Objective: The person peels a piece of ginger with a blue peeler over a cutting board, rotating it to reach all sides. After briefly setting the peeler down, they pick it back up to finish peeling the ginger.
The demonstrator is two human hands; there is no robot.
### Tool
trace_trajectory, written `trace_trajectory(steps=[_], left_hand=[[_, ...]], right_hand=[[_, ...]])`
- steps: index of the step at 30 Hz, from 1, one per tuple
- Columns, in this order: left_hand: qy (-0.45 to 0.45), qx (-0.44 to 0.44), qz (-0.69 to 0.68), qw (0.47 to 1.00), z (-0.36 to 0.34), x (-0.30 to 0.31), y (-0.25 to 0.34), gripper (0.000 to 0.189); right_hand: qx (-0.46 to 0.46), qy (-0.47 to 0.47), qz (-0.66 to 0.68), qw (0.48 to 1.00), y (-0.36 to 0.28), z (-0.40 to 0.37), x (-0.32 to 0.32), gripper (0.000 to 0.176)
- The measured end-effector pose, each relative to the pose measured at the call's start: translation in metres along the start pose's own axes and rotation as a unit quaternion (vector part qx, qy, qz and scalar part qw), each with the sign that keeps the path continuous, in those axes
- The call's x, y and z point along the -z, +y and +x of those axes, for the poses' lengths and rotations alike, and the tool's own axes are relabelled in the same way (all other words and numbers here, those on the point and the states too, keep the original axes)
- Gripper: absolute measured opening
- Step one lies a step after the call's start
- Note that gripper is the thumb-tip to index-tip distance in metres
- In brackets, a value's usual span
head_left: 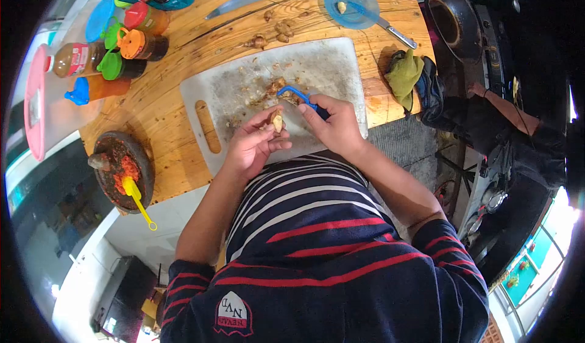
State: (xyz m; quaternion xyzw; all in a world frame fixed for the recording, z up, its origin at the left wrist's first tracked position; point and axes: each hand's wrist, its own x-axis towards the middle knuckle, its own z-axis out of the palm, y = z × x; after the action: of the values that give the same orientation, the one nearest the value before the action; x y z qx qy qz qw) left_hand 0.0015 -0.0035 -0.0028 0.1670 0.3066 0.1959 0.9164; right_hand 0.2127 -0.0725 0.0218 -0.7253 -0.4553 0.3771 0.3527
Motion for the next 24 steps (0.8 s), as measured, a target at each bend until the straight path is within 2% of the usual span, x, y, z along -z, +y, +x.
trace_trajectory(steps=[3,7,9,16,18,22,24], left_hand=[[0.011,-0.013,0.074,0.997,-0.001,-0.006,0.002,0.046],[0.011,-0.029,0.081,0.996,0.001,0.007,-0.005,0.039],[-0.003,-0.043,0.054,0.998,0.001,0.008,-0.006,0.031],[0.058,-0.049,0.087,0.993,0.006,0.007,-0.01,0.024],[0.075,-0.042,0.135,0.987,0.004,0.004,-0.007,0.019],[0.088,-0.035,0.167,0.981,0.003,-0.001,-0.006,0.018],[0.094,-0.036,0.161,0.982,0.003,-0.002,-0.008,0.017]], right_hand=[[-0.01,-0.004,0.054,0.998,-0.002,-0.002,-0.002,0.023],[0.0,-0.035,0.025,0.999,-0.009,-0.008,0.001,0.021],[0.069,-0.03,0.003,0.997,-0.011,-0.008,0.001,0.02],[0.144,-0.017,-0.045,0.988,-0.007,-0.005,-0.003,0.017],[0.18,-0.003,-0.064,0.982,-0.007,-0.006,-0.005,0.017],[0.195,0.001,-0.081,0.977,-0.012,-0.003,-0.003,0.017],[0.19,-0.032,-0.108,0.975,-0.014,-0.003,0.0,0.014]])
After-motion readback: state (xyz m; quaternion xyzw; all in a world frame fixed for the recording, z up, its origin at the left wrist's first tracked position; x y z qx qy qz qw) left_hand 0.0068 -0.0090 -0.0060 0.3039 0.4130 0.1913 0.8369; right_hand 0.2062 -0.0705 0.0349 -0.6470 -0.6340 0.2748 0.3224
